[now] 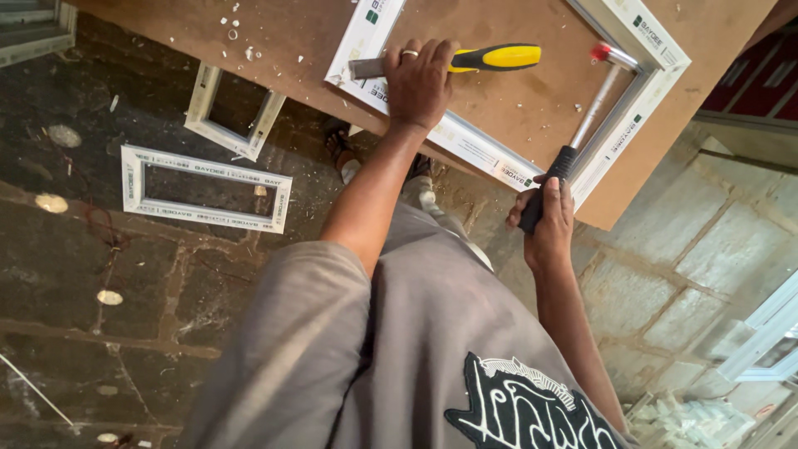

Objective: The person uses a rubber mallet and a utility knife to assemble a white window frame on a workbench. They repeatedly tap the frame corners to seat the joints and occasionally scrape or trim the edges with the knife. The frame remains on the bench throughout the clip.

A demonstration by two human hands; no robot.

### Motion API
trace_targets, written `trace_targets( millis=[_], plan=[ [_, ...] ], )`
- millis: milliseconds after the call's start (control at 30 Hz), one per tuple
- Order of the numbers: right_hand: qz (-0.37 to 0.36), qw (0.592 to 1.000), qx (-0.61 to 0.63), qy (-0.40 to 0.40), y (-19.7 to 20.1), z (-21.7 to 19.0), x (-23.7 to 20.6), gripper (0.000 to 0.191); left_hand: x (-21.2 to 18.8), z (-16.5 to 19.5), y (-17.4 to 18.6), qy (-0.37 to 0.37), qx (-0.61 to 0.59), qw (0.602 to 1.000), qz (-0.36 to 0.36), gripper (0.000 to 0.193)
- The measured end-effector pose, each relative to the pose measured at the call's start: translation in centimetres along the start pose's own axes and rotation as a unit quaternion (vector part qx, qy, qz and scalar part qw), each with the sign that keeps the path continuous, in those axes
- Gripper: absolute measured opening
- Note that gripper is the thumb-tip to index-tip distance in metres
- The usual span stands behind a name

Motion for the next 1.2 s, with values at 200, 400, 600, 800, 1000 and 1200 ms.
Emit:
trace_targets(
  millis=[200, 400, 600, 800, 1000, 1200],
  plan=[
    [0.007, 0.999, -0.047, 0.005, 0.2, 0.2, 0.3, 0.026, 0.0, 0.0, -0.1, 0.001, 0.001, 1.000, 0.007, 0.030],
    [-0.028, 0.997, -0.064, -0.040, -0.3, 0.5, 0.0, 0.027, 0.0, -0.2, -0.4, 0.001, 0.000, 1.000, -0.003, 0.026],
    [-0.020, 1.000, 0.001, -0.022, -1.0, -0.1, -0.4, 0.029, -0.1, -0.2, -0.2, 0.003, 0.002, 1.000, -0.001, 0.027],
    [0.016, 0.999, 0.026, -0.022, -0.9, -0.3, -0.6, 0.029, -0.1, -0.1, -0.1, 0.007, 0.004, 1.000, -0.006, 0.030],
    [-0.014, 0.999, -0.019, -0.039, -0.9, 0.1, -0.1, 0.027, -0.1, -0.1, -0.2, 0.009, 0.000, 1.000, 0.006, 0.030],
    [-0.040, 0.997, -0.043, -0.055, -1.5, 0.7, 0.5, 0.024, 0.0, -0.4, -0.5, 0.014, 0.014, 1.000, -0.004, 0.027]
  ],
)
Point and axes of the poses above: each hand's wrist, its own x-axis towards the middle knuckle, its own y-axis out of the back of the hand, z = x × y, the point moved 5 cm from there along x, towards the middle knuckle, and after that the axes turned 6 degrees about -x, right-handed, at the moved point
